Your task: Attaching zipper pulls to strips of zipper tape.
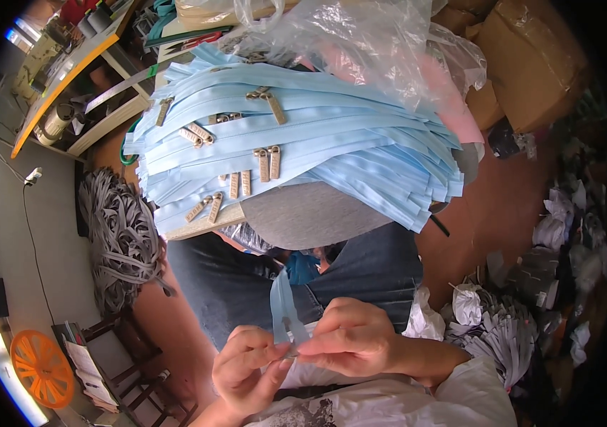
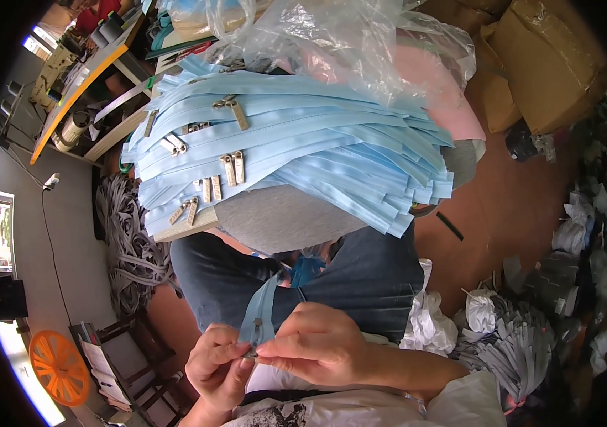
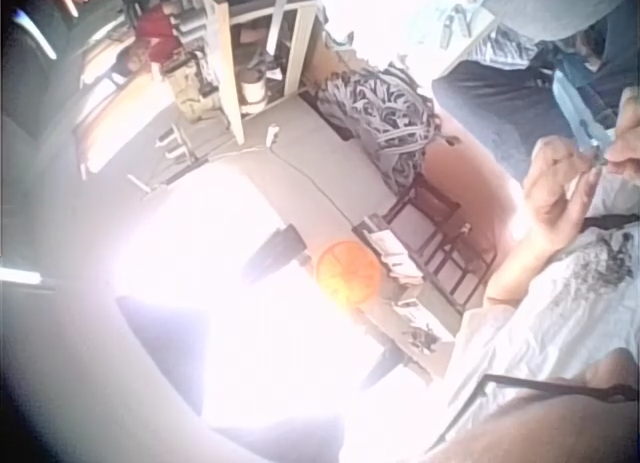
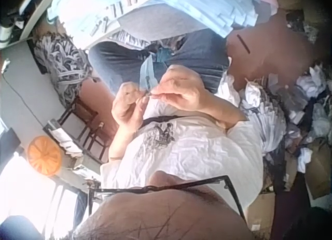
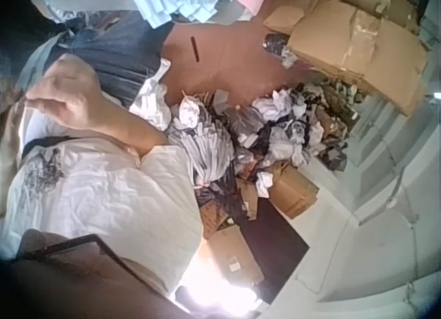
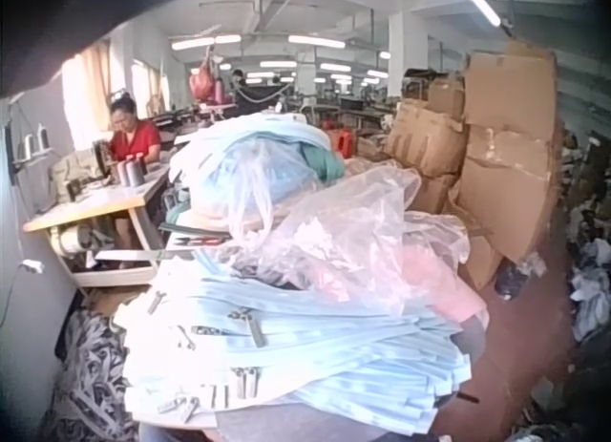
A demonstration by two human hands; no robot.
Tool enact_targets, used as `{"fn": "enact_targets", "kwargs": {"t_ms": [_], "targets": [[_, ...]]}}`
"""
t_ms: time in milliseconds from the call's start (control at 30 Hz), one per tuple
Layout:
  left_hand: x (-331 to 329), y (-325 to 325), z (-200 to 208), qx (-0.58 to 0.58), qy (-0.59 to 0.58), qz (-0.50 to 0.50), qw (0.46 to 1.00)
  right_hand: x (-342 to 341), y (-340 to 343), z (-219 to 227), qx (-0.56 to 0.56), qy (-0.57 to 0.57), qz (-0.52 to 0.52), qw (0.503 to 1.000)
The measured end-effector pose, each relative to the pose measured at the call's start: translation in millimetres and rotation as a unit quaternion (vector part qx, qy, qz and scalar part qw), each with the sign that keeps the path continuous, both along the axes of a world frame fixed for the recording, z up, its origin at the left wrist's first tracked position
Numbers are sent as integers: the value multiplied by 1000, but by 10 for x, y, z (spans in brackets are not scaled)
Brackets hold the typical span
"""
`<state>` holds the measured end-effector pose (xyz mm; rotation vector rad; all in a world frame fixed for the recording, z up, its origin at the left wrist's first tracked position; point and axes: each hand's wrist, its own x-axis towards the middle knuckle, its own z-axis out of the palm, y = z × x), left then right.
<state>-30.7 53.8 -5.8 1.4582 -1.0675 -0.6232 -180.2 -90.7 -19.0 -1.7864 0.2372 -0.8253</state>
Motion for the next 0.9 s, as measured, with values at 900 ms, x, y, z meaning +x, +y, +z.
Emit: {"fn": "enact_targets", "kwargs": {"t_ms": [900], "targets": [[-40,33,-106,-16,-36,29,999,-3,32,-32,139,-20,51,989]]}}
